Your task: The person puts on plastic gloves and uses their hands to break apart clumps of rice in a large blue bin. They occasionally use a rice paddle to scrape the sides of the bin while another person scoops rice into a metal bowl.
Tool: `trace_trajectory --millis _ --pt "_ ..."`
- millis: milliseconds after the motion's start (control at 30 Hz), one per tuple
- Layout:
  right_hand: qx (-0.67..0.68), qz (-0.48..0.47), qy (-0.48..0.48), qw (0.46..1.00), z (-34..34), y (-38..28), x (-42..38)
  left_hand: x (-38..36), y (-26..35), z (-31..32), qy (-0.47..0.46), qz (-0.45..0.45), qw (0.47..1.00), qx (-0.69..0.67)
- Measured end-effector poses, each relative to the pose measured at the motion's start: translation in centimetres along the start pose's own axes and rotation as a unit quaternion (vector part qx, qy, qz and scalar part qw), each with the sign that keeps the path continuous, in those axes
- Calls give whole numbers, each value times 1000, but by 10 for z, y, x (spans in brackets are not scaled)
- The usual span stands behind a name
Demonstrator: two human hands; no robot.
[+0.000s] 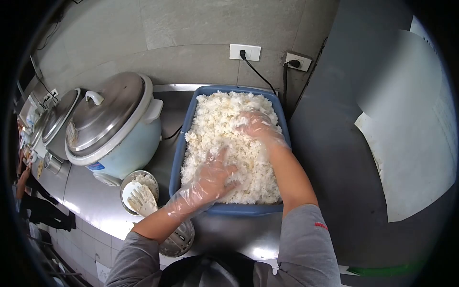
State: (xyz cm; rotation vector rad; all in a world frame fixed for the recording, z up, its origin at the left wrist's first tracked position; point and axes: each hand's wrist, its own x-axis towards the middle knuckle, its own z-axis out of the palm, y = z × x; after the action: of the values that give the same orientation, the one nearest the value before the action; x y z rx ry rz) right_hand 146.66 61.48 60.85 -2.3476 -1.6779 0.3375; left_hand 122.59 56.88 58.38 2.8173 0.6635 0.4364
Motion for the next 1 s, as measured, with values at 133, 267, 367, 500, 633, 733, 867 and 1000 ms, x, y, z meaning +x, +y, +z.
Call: trace_trajectory --millis 133,267,367,500,633,733,867,1000 --pt "87 -1 -18 996 2 20 -7 12 4 -11 -56 -91 994 -34" --pt "258 41 -92 961 -2 23 -42 44 -35 30 130 -134 979 -77" --pt "410 -21 -114 905 3 10 -58 74 -58 51 172 -193 917 -305" --pt "474 -82 -41 876 13 -7 -57 121 -82 84 212 -172 832 -484" --pt "455 -72 85 883 -9 -31 -64 135 -53 34 196 -202 716 -639" --pt "374 -57 129 917 -29 -28 -49 130 -30 -14 168 -198 746 -614" --pt "265 9 171 949 -60 -38 -48 115 -10 -56 149 -214 807 -530" --pt "172 41 225 958 -56 -28 -24 140 -47 -34 167 -209 788 -554"
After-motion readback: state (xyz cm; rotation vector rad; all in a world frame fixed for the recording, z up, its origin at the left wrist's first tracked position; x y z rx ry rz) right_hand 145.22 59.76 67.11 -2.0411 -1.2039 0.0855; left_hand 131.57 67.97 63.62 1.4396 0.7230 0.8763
